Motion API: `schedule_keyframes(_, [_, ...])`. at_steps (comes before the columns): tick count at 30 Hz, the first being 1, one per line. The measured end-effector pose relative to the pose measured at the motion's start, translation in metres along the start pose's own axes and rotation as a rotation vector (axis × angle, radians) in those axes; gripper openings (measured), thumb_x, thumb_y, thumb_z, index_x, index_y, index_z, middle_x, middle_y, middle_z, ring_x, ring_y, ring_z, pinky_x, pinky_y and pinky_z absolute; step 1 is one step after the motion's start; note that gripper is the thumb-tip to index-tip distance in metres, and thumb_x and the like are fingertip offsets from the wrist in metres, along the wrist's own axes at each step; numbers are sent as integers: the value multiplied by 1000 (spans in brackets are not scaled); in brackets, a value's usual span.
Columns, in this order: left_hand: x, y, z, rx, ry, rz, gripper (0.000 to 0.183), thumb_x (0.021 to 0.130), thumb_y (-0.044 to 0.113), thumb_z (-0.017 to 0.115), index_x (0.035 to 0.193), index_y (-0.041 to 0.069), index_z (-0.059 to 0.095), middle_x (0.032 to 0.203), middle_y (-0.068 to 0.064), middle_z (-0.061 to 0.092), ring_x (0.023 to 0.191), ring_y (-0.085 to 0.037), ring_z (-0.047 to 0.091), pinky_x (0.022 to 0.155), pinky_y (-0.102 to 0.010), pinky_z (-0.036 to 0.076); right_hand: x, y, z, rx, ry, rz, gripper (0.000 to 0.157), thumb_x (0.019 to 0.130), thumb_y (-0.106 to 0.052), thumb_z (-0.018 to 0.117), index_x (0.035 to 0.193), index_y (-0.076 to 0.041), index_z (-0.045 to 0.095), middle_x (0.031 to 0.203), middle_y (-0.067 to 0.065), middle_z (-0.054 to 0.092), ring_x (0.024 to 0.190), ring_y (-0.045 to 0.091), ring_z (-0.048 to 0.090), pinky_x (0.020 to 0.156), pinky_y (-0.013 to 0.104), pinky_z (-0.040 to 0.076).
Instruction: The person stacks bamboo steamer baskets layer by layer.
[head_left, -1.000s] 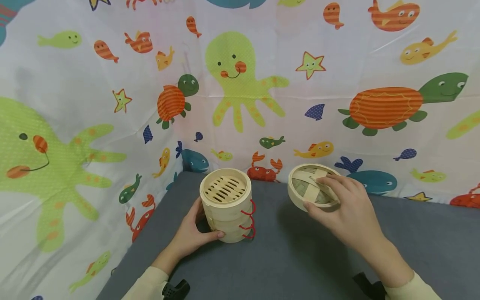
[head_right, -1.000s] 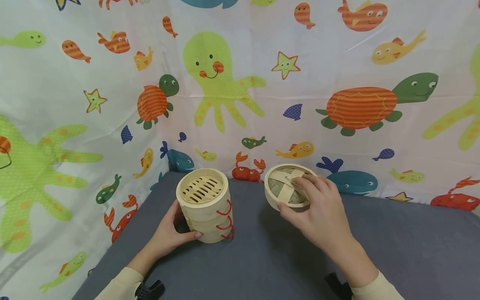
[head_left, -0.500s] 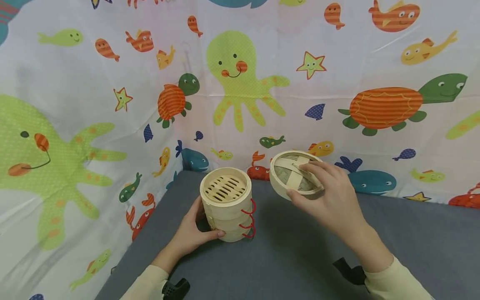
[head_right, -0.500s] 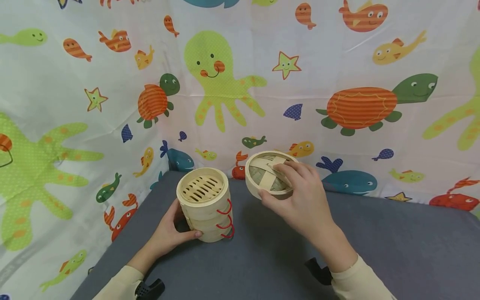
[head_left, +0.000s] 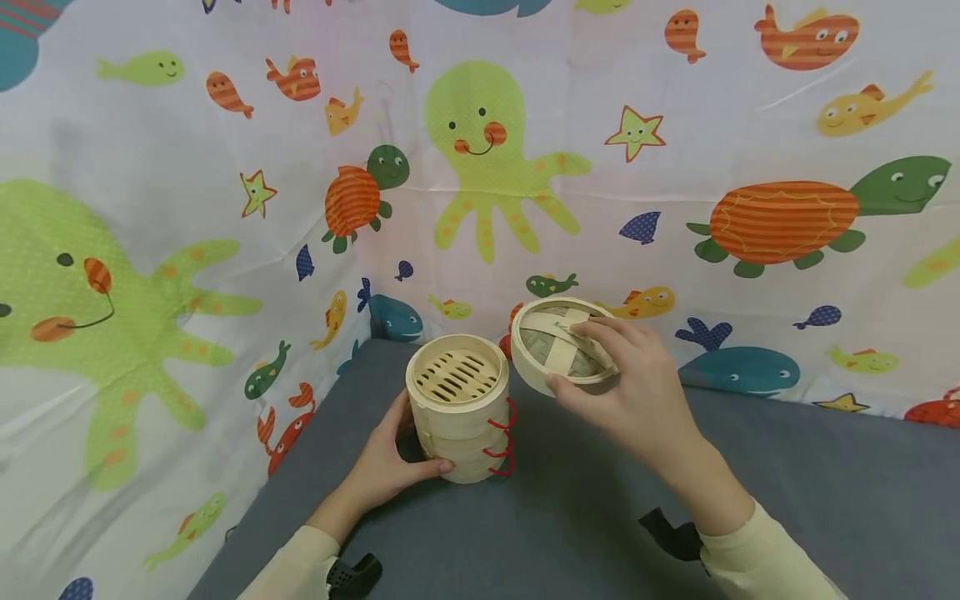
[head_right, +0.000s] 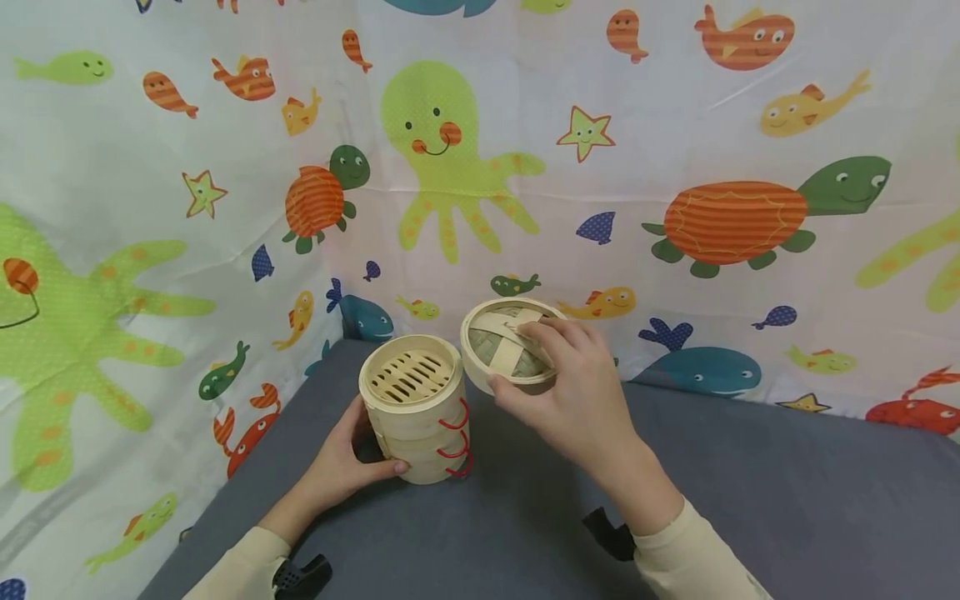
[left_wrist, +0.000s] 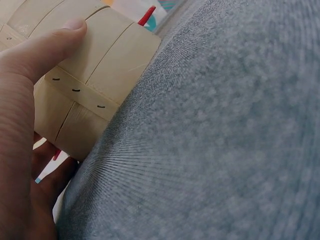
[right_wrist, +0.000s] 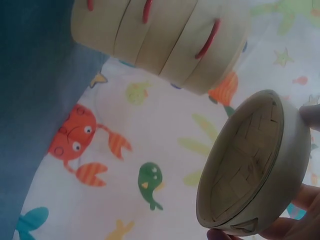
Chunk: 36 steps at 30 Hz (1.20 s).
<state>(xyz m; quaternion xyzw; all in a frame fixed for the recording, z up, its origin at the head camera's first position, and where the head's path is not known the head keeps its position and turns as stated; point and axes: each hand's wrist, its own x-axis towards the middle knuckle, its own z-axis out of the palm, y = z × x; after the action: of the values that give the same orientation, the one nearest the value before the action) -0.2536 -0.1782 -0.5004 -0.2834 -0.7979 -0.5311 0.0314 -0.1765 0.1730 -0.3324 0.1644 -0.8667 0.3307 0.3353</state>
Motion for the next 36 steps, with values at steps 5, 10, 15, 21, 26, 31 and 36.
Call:
schedule_keyframes(5, [-1,1,-1,0,1,5,126,81,26,102,175,36,19,164,1,52,146,-23,54,113,-52,49,5,-5,13,26,-17,-16,54,80,-35,93,125,-9,78,130,14,72,127,41,58,101,64,45])
schedule_keyframes(10, [-2,-1,-2,9,3,-6,126,80,27,102,175,38,20,162,5,53,145,-21,54,113,-49,49,9,-11,25,44,-61,-9,54,82,-38,91,126,-10,78,134,13,71,132,41,57,103,64,47])
schedule_keyframes(15, [-4,-2,-2,11,6,-1,126,80,25,102,175,37,20,163,3,53,145,-22,54,112,-51,50,13,-18,34,61,-82,-34,55,83,-39,90,127,-9,78,133,13,72,129,39,57,102,62,47])
schedule_keyframes(21, [-4,0,-1,5,4,-8,127,80,25,102,175,37,19,163,2,52,144,-23,54,112,-55,49,18,-23,41,61,-111,-46,58,84,-42,88,129,-8,76,133,12,71,130,38,57,103,61,48])
schedule_keyframes(26, [-1,0,0,5,5,2,126,80,25,102,175,36,19,164,0,51,145,-25,54,112,-57,49,20,-27,44,50,-126,-25,60,83,-43,88,130,-8,76,136,13,70,131,41,56,104,63,48])
schedule_keyframes(31, [1,-1,0,9,6,6,127,80,25,102,175,36,20,164,-1,52,145,-26,54,113,-56,49,22,-31,49,34,-132,-23,60,83,-46,87,130,-9,77,136,14,70,134,42,55,106,65,47])
schedule_keyframes(36, [1,-1,1,12,2,5,127,80,26,102,175,36,19,164,0,52,145,-25,55,113,-56,49,23,-36,57,35,-130,-49,60,84,-47,87,130,-10,77,137,12,70,132,39,57,109,65,44])
